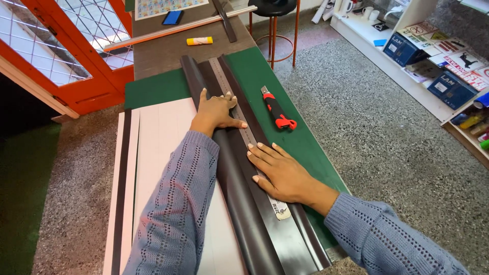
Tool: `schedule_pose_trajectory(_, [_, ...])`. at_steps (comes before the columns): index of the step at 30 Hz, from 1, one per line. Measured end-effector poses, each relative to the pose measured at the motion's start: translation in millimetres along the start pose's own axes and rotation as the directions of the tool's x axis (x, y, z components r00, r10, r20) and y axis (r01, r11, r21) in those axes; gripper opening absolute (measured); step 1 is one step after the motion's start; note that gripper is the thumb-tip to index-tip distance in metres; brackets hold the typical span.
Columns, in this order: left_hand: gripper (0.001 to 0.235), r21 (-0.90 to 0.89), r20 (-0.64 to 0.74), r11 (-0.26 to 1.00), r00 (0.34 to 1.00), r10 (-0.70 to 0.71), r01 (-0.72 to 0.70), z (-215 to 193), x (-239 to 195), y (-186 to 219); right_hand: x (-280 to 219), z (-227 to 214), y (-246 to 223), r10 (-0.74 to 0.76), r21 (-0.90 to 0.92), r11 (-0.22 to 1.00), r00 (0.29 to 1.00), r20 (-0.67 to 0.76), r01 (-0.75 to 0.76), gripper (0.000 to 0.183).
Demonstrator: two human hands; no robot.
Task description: Cutting and trimming flexible sheet material using a ruler and utility knife on a cutting mat.
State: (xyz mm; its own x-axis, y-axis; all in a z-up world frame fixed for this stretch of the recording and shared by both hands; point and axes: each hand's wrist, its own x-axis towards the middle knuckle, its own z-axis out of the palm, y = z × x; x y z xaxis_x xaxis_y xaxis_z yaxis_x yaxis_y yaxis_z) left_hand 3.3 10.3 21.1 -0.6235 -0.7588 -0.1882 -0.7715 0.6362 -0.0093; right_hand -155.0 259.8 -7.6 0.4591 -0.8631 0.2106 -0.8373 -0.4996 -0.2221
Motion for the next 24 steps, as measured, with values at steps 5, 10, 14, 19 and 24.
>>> schedule_pose_trajectory(5, [0.109, -0.006, 0.014, 1.000, 1.000, -0.001, 0.001, -2.7, -4.2, 2.0, -1.3, 0.6, -1.6, -0.024, -0.006, 1.000, 0.999, -0.047, 0.023, 0.061])
schedule_pose_trajectory(10, [0.109, 0.009, 0.019, 1.000, 1.000, -0.004, 0.004, -2.3, -2.5, 0.7, -1.9, 5.9, 0.6, -0.035, -0.025, 0.999, 0.997, -0.073, 0.033, 0.062])
schedule_pose_trajectory(14, [0.109, 0.036, 0.018, 0.999, 1.000, -0.005, 0.004, -0.2, 2.2, -1.0, -1.5, 5.1, 1.1, -0.033, -0.032, 0.999, 0.996, -0.078, 0.030, 0.063])
schedule_pose_trajectory(19, [0.107, 0.006, 0.006, 1.000, 1.000, -0.007, 0.007, -4.5, -2.7, 1.8, -1.5, -0.8, -1.0, -0.038, -0.024, 0.999, 0.997, -0.071, 0.036, 0.063])
schedule_pose_trajectory(24, [0.110, -0.041, -0.039, 0.998, 0.998, -0.044, 0.043, 3.4, 0.7, -0.8, -1.4, -7.5, -2.4, -0.043, -0.026, 0.999, 0.997, -0.064, 0.041, 0.063])
